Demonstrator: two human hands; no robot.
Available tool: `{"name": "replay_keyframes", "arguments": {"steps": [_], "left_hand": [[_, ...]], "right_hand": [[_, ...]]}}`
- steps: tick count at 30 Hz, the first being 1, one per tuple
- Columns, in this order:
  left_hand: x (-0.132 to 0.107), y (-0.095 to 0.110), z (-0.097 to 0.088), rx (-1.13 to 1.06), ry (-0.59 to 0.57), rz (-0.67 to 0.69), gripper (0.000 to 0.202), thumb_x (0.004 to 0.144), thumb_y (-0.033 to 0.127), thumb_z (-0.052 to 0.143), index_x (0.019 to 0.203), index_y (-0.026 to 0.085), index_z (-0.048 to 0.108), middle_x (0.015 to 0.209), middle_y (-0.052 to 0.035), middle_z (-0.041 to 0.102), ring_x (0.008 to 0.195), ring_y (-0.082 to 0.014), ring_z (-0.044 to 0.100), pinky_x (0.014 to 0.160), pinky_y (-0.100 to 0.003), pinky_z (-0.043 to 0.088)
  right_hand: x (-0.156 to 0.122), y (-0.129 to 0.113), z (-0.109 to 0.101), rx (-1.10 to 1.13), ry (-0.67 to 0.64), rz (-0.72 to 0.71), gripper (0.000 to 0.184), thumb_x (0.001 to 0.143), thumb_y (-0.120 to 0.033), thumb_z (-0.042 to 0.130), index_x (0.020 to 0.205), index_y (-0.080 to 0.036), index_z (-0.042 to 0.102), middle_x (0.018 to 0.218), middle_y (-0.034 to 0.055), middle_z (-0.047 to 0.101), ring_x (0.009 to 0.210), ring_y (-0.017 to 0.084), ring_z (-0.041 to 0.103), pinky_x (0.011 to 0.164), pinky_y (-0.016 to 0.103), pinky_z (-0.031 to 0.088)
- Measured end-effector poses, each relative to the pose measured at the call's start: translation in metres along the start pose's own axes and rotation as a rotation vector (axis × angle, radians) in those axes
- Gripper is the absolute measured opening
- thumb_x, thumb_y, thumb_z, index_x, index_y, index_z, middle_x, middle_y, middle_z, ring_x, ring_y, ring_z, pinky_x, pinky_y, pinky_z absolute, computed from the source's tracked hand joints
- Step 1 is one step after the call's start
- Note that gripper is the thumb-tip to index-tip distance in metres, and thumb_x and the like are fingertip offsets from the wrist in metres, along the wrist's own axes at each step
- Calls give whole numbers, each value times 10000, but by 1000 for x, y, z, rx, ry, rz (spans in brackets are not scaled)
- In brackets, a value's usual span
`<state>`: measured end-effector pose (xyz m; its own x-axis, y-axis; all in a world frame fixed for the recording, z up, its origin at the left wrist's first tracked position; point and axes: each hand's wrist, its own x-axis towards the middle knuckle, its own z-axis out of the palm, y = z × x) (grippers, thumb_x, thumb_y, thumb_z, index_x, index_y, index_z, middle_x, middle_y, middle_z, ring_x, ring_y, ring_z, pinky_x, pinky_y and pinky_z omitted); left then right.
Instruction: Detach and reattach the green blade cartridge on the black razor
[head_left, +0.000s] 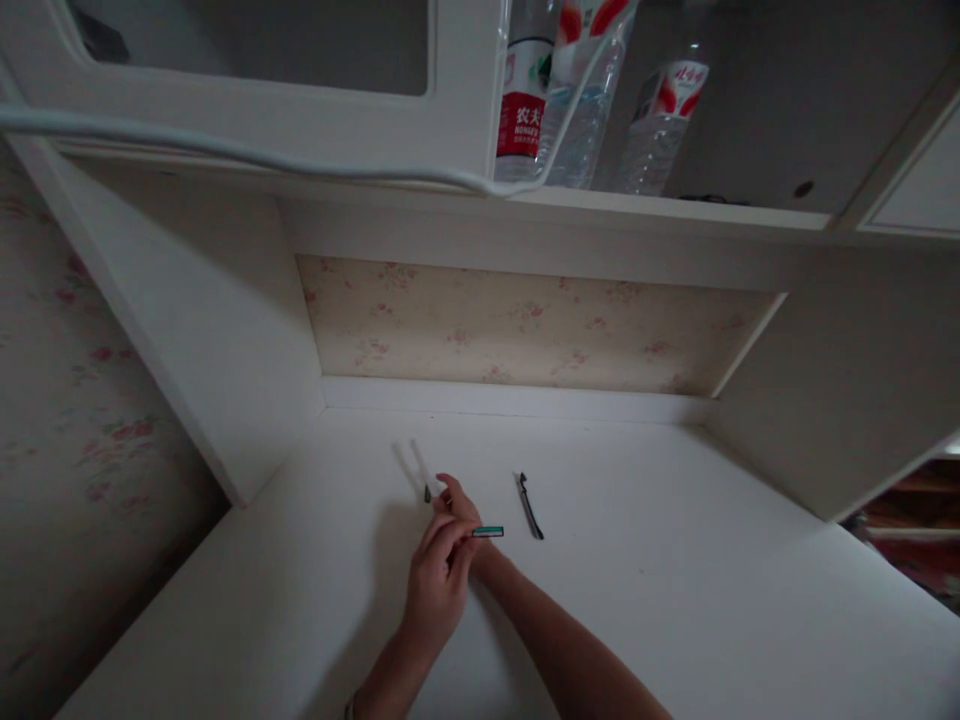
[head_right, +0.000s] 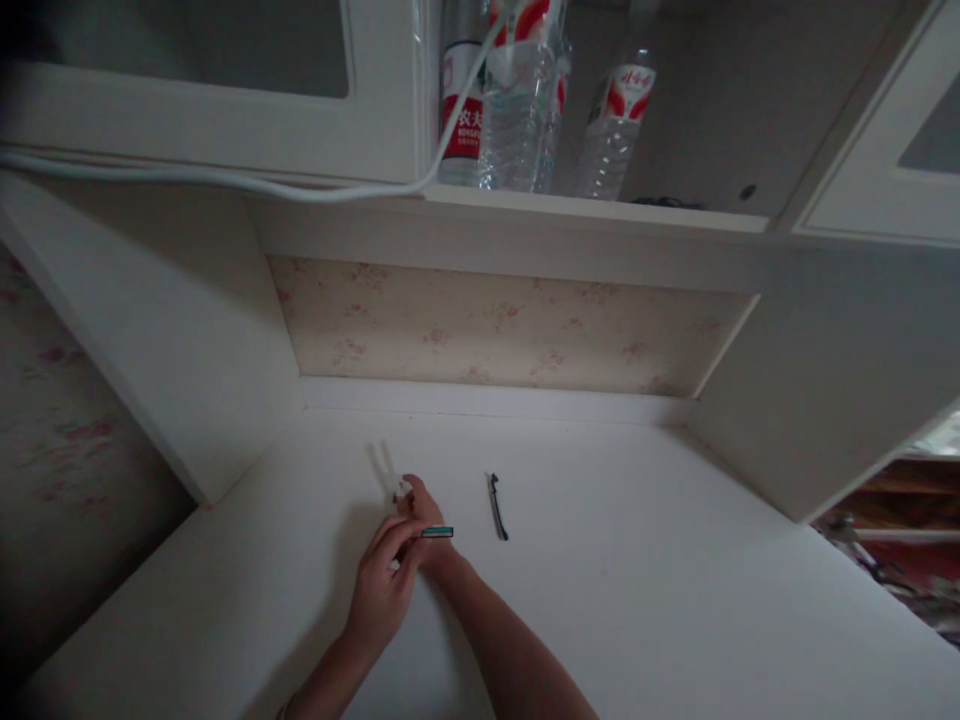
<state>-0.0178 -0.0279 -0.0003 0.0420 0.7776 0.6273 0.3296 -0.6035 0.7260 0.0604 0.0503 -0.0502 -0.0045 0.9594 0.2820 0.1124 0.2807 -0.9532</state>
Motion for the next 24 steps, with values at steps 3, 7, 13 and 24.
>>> {"name": "replay_keyframes", "arguments": {"steps": [3,7,13,24], "left_hand": [[1,-1,-1,-4,5,-28,160,899,225,508,979,204,644,936,-51,623,889,-165,613,765,-269,520],[0,-4,-1,28,33,-58,165,908,234,497,984,206,641,923,-47,617,865,-157,612,756,-263,519],[-1,-11,1,102,103,-27,156,907,230,499,973,196,636,884,-41,607,810,-151,608,718,-253,518],[-3,-12,4,172,130,53,134,909,202,504,971,195,622,875,-32,606,814,-136,619,721,-238,530]], "right_hand": [[-13,-8,-17,172,-17,75,391,841,-379,499,1187,-201,530,852,31,576,614,135,558,531,257,446],[-48,-20,-40,392,-50,176,293,750,-233,583,1040,-193,562,817,12,591,662,132,579,600,245,467],[-88,-38,-61,732,79,431,166,751,-313,649,796,-189,548,582,-73,443,390,41,308,358,154,220],[-109,-44,-43,428,-222,352,613,912,-641,303,604,-163,531,350,-60,370,282,51,227,316,201,126]]}}
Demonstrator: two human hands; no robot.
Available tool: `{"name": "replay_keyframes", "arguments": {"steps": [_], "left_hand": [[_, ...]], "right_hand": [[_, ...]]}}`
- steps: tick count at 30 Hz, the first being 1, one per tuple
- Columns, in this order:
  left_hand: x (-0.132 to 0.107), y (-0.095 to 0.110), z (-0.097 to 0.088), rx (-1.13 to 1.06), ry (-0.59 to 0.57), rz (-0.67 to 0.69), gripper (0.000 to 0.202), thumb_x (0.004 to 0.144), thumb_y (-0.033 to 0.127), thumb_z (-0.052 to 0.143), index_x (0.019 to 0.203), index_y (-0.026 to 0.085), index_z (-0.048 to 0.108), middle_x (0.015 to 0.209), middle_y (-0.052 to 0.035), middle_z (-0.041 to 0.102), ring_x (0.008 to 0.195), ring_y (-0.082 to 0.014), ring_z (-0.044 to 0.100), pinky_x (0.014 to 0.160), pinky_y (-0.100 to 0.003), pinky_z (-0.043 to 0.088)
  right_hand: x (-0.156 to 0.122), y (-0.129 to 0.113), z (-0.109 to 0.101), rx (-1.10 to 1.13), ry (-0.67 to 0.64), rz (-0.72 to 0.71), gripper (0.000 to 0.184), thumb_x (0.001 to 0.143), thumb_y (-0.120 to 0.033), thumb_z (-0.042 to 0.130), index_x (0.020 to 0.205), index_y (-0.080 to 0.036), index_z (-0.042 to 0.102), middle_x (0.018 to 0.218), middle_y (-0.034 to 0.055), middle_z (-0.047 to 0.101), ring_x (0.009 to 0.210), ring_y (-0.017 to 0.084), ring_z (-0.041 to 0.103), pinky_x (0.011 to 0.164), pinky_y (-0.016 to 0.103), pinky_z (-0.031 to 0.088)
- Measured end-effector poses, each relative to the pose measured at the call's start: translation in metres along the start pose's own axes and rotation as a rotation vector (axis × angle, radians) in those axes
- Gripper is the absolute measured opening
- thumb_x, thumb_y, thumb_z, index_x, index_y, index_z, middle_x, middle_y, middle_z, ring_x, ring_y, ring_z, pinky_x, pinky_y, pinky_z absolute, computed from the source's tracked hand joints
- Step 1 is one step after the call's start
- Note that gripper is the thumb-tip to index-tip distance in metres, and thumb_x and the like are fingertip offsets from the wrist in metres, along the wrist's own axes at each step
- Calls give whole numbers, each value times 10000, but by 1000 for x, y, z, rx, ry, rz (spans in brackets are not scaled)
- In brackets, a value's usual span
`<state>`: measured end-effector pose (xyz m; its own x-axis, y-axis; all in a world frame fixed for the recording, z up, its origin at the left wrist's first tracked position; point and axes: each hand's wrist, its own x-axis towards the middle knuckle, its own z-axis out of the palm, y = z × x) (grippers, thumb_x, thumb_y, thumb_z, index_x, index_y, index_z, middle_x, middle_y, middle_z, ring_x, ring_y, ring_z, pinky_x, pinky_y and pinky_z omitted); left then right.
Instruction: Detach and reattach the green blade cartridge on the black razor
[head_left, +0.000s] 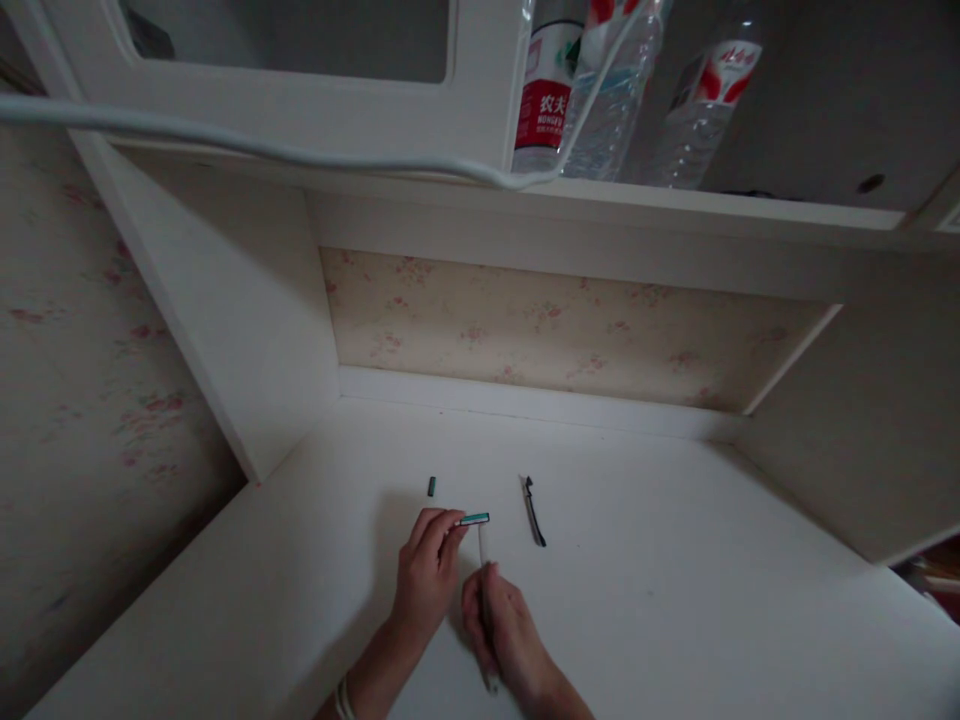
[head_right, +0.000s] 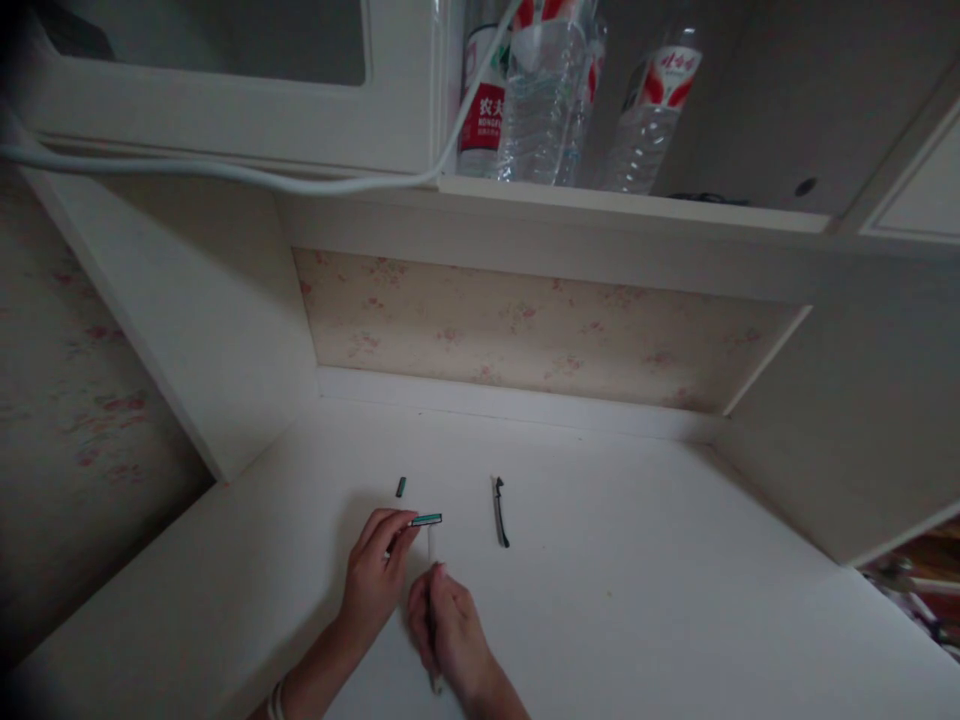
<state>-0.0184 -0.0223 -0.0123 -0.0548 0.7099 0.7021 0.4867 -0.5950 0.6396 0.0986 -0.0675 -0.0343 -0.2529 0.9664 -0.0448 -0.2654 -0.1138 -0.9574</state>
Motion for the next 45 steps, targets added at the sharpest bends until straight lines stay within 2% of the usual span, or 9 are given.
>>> {"name": "replay_keyframes", "arguments": {"steps": [3,7,18,29,32,35,40,45], "left_hand": [[-1,1,2,9,-12,35,137,910,191,500,969,198,623,868,-30,610,813,-137,622,735,-245,534],[-2,0,3,6,-20,54,134,909,178,501,971,199,617,866,-28,608,810,-135,623,737,-246,533],[-4,-3,4,32,-49,10,146,926,199,471,985,202,605,895,-41,601,846,-149,622,766,-276,534],[-6,-4,6,39,-50,19,173,919,183,461,975,202,624,883,-34,615,827,-145,633,751,-264,543],[-4,-2,5,46,-37,34,172,917,191,466,960,198,633,866,-35,619,814,-148,635,739,-262,546],[-3,-1,4,56,-15,43,162,917,197,476,965,193,630,857,-35,615,805,-144,633,734,-258,545],[-2,-2,4,62,-14,40,154,920,204,481,976,191,623,860,-37,614,805,-143,630,732,-253,544],[-7,-2,8,48,-51,20,169,920,193,464,964,199,627,870,-35,620,806,-146,637,733,-255,546]], "right_hand": [[-1,-1,0,-4,-26,-16,617,932,-616,275,591,-166,522,334,-57,372,283,54,231,328,202,151],[0,2,-2,54,17,14,603,925,-619,299,601,-163,524,326,-59,375,275,51,216,322,201,122],[1,0,-3,228,57,132,591,873,-673,361,612,-167,521,323,-70,376,226,48,219,254,173,116],[-3,-6,7,266,-32,173,594,827,-713,410,630,-166,532,350,-69,398,224,38,211,232,164,120],[-2,-4,4,252,-27,146,594,857,-682,393,608,-161,530,344,-64,393,226,37,217,244,167,115],[1,-3,-1,229,46,85,587,883,-653,376,609,-157,528,330,-62,386,237,37,227,265,163,115],[6,-4,-1,246,122,101,562,863,-672,397,624,-175,505,338,-76,369,249,44,222,263,163,117],[0,-3,6,212,44,92,589,887,-653,364,538,-186,452,320,-76,331,234,44,206,253,174,102]]}}
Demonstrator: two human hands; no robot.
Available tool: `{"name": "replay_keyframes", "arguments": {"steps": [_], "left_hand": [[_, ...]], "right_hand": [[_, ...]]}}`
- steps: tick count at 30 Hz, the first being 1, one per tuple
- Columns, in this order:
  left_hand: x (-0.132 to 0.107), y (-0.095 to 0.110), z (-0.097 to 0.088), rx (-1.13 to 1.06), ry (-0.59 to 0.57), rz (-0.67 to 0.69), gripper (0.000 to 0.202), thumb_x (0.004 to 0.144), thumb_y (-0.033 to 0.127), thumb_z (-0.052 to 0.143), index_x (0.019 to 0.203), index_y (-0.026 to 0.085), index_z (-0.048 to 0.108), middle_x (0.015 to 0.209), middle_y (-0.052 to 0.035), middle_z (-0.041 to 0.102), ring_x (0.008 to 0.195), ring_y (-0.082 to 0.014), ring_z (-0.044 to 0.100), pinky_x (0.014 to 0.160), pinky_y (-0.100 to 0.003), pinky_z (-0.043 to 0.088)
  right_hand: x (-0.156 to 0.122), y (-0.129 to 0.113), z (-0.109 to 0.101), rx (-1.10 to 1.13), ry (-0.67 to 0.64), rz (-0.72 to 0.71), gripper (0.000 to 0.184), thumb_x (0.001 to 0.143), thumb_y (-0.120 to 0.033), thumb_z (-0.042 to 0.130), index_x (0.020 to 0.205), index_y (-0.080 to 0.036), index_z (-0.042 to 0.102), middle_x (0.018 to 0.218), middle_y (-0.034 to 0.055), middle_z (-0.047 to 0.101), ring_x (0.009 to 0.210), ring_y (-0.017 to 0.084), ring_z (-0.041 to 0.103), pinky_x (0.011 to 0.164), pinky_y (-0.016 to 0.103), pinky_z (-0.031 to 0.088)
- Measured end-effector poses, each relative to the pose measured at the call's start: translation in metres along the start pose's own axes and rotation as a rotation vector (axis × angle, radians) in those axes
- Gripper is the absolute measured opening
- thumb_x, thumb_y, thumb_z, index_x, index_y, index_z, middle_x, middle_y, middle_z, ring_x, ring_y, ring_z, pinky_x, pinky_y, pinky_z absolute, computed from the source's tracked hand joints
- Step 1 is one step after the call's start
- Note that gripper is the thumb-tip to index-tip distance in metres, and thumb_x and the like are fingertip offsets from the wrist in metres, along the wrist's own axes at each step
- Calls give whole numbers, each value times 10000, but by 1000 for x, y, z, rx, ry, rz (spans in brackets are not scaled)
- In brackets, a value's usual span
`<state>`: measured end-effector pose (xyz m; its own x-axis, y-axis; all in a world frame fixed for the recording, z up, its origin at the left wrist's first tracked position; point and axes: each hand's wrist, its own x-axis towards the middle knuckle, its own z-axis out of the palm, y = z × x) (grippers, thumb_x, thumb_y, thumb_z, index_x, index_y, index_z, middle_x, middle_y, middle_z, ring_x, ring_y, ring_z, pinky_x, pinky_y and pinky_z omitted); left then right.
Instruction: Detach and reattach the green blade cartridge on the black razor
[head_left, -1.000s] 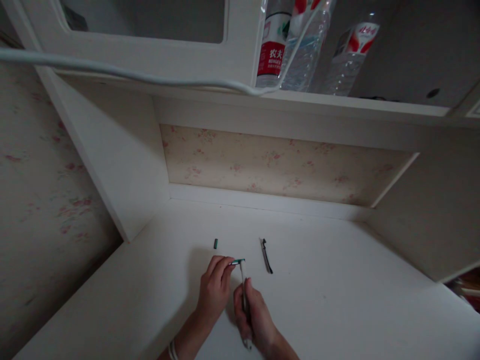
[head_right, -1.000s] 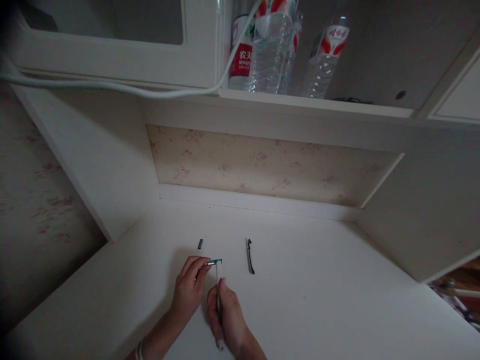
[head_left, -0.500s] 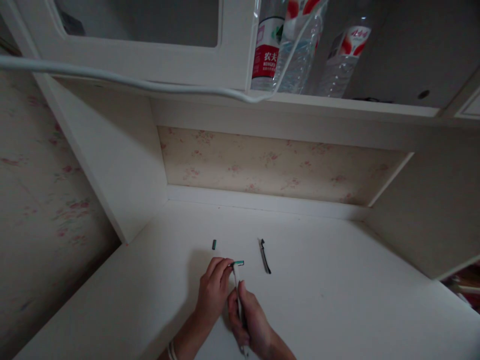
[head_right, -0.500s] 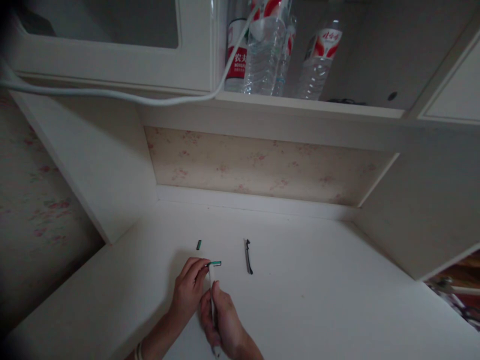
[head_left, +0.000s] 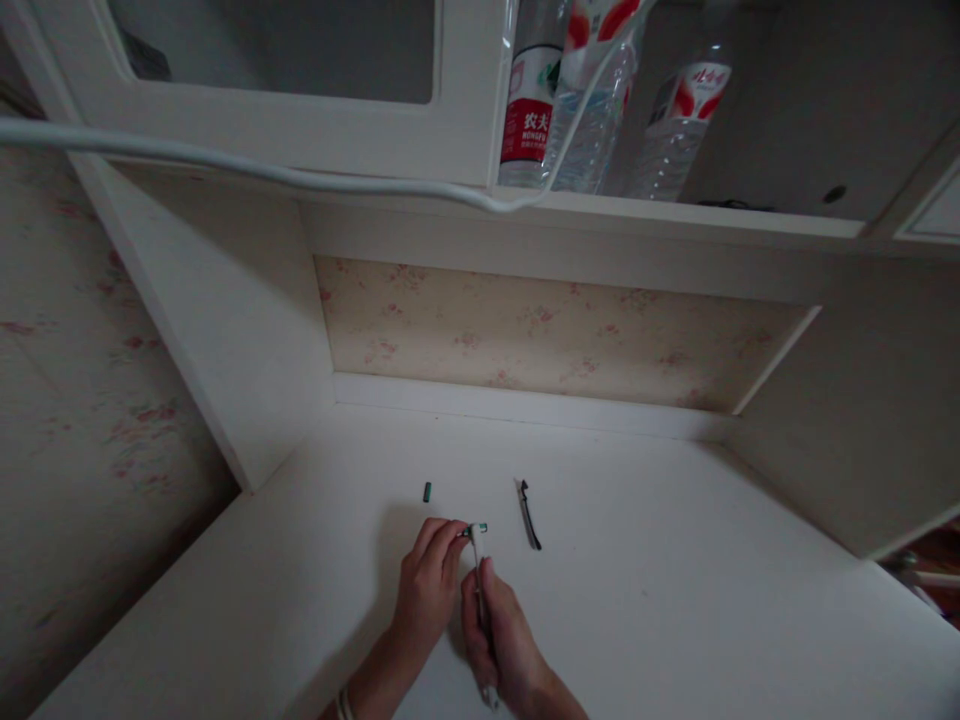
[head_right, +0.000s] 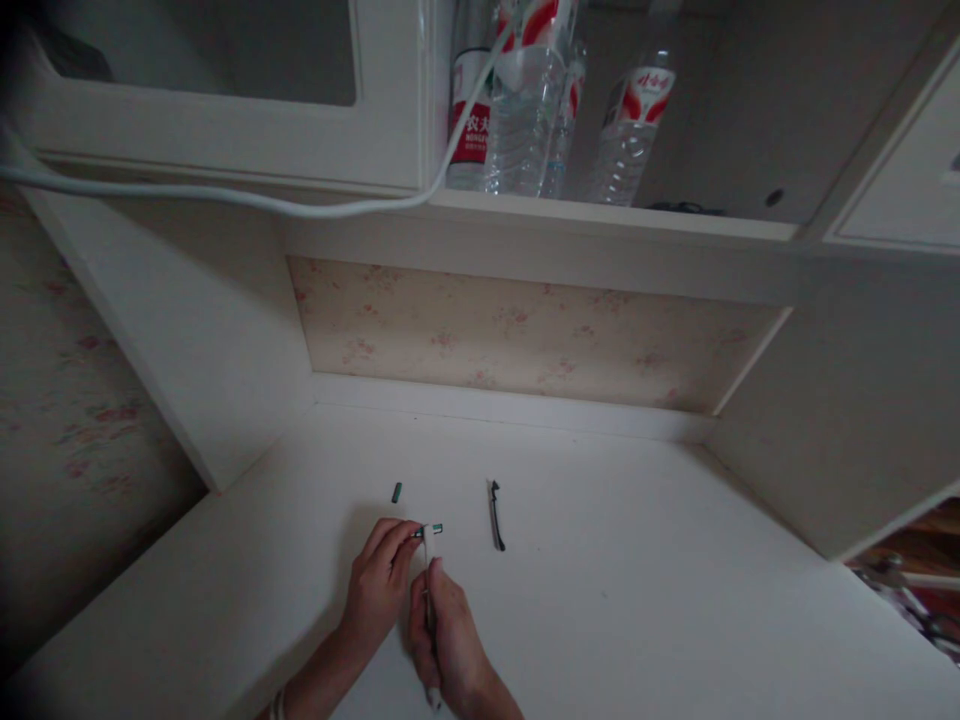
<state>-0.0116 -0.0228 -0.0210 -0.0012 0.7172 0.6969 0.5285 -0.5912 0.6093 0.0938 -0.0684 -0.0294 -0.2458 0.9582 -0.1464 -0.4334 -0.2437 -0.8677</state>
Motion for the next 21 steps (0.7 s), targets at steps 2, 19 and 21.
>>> {"name": "replay_keyframes", "arguments": {"steps": [2,19,21], "left_hand": [[-1,0,1,5,-12,-4,173,922,195,458,964,203,625,872,-35,620,807,-148,637,732,-259,546],[-2,0,2,-15,-36,-21,179,928,240,460,971,209,631,875,-45,626,814,-157,639,742,-278,548],[-1,0,2,-27,-27,-30,175,924,239,468,970,207,634,878,-47,626,823,-159,637,748,-281,546]], "right_hand": [[-1,0,0,-11,-4,-6,597,889,-655,356,530,-186,447,320,-76,330,233,41,204,257,176,101],[4,-5,-1,9,122,-69,590,887,-646,372,517,-190,435,315,-78,318,239,43,215,279,183,98],[4,-7,-1,8,153,-67,588,875,-660,374,517,-197,427,321,-83,305,238,48,215,280,191,96]]}}
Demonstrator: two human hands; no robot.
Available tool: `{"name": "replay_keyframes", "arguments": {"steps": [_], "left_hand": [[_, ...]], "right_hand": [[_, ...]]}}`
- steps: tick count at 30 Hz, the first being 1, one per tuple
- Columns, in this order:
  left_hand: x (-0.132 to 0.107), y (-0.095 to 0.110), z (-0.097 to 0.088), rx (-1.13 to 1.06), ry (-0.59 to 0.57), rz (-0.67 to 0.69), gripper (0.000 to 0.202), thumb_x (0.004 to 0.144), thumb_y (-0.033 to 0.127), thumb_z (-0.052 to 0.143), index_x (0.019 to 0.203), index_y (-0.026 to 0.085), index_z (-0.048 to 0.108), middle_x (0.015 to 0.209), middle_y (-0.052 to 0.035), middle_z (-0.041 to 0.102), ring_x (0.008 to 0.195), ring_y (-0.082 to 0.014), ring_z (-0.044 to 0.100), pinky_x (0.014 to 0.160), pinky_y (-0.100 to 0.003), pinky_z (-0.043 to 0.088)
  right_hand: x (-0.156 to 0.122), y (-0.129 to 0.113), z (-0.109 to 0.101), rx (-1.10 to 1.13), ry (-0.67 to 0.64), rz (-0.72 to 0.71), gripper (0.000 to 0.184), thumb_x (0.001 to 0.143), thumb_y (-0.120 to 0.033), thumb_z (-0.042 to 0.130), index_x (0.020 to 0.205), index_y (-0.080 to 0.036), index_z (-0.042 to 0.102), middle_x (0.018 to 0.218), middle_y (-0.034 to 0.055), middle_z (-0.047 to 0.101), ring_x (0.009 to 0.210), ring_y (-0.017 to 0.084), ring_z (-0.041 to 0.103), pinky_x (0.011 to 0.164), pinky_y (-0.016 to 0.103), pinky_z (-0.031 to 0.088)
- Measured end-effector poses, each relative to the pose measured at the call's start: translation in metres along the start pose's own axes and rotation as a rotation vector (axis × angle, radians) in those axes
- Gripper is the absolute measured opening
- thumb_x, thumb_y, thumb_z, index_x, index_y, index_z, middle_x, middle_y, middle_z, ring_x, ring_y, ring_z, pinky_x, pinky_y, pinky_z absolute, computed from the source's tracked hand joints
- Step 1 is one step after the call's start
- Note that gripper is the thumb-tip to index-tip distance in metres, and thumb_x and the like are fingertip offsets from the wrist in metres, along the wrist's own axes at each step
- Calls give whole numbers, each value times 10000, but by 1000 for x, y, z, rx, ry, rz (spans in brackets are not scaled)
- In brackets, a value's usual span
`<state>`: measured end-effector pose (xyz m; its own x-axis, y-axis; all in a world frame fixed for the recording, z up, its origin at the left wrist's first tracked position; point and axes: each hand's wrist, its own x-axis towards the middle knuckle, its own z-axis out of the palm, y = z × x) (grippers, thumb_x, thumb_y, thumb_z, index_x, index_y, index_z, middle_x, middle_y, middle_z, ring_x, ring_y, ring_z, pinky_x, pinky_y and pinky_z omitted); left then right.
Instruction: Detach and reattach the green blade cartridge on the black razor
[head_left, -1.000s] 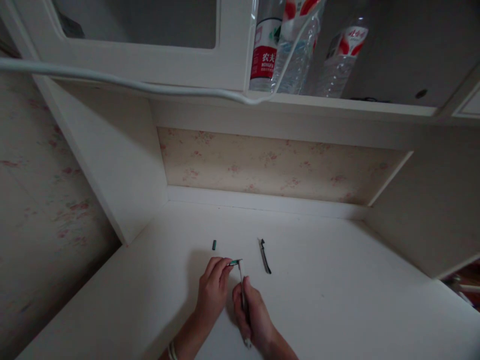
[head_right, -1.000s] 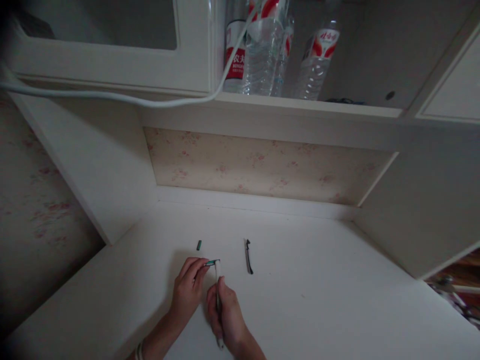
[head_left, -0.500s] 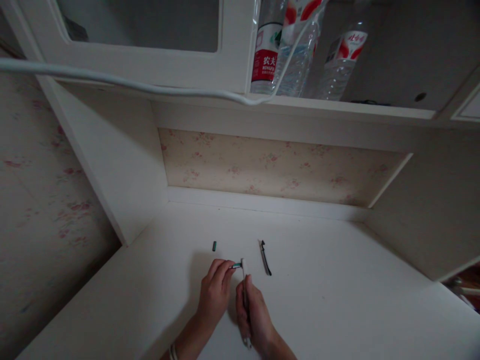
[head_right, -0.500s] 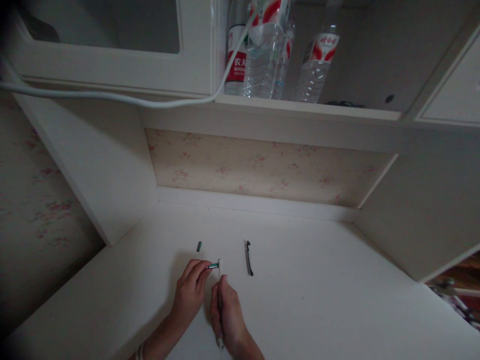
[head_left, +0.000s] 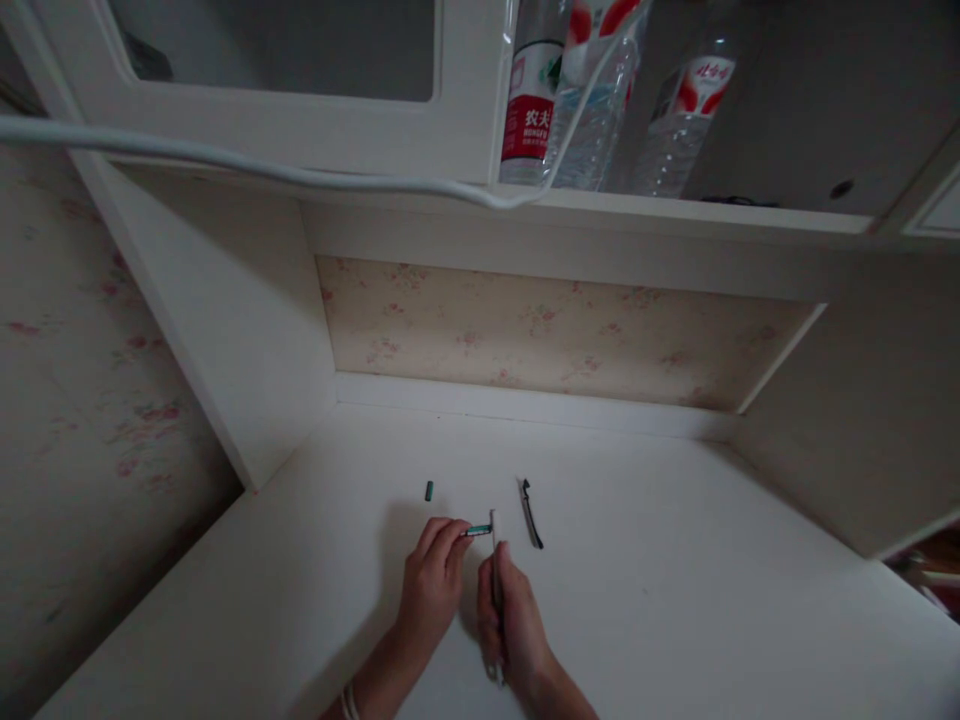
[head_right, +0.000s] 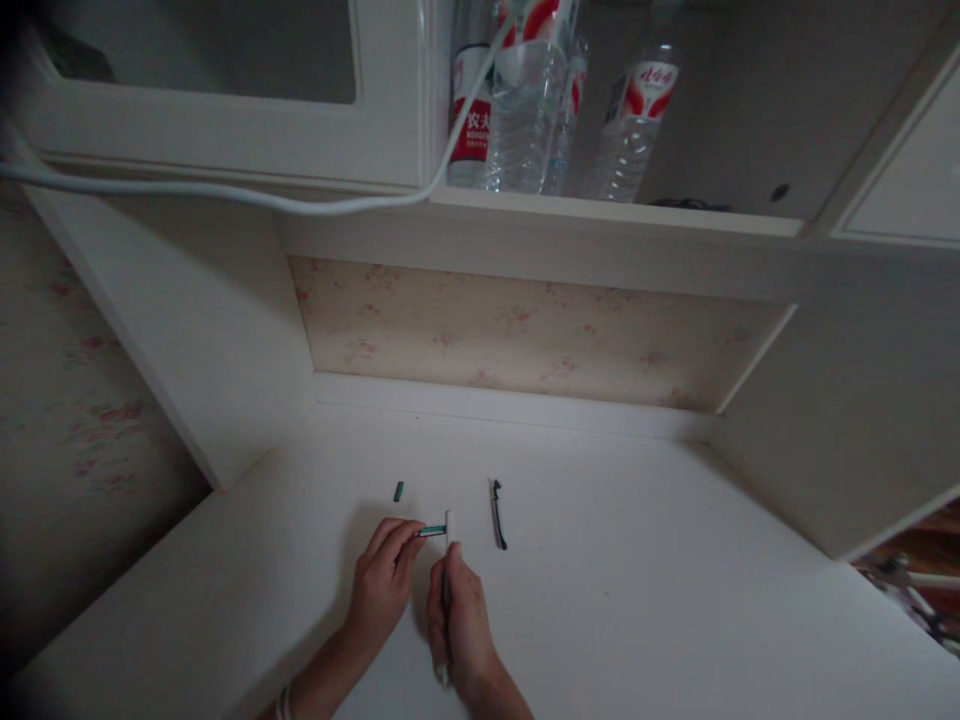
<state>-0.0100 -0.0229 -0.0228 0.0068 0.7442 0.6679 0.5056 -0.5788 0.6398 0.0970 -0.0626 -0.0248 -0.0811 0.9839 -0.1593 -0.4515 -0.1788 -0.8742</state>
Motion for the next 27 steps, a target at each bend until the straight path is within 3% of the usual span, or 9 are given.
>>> {"name": "replay_keyframes", "arguments": {"steps": [5,11,17,22,27], "left_hand": [[1,0,4,-53,27,-37,169,909,202,470,928,204,639,859,-35,629,801,-151,632,727,-268,546],[-1,2,6,-99,9,-54,141,896,201,495,915,201,635,858,-32,619,807,-148,622,713,-260,537],[-1,4,6,-125,27,-51,156,891,167,479,881,195,632,832,-29,611,783,-143,615,706,-250,530],[2,5,5,-153,45,-71,117,884,196,520,910,194,634,851,-29,607,802,-143,611,710,-249,529],[2,5,7,-151,53,-83,131,876,185,518,864,195,648,823,-24,605,771,-138,606,691,-239,524]], "right_hand": [[-3,4,2,-137,-52,-34,589,897,-630,369,504,-195,423,346,-69,319,293,53,210,334,220,91],[2,5,-2,-159,86,-93,534,849,-665,433,566,-216,378,466,-74,291,427,85,203,421,245,133],[2,9,-4,-217,9,-110,527,859,-647,436,578,-201,411,508,-59,324,468,91,233,441,251,154],[3,8,-6,-139,99,-72,522,867,-633,438,566,-209,389,442,-78,294,404,76,204,400,237,114],[1,10,-2,-72,-12,-12,544,853,-644,451,546,-198,404,406,-86,290,368,58,180,378,221,80]]}}
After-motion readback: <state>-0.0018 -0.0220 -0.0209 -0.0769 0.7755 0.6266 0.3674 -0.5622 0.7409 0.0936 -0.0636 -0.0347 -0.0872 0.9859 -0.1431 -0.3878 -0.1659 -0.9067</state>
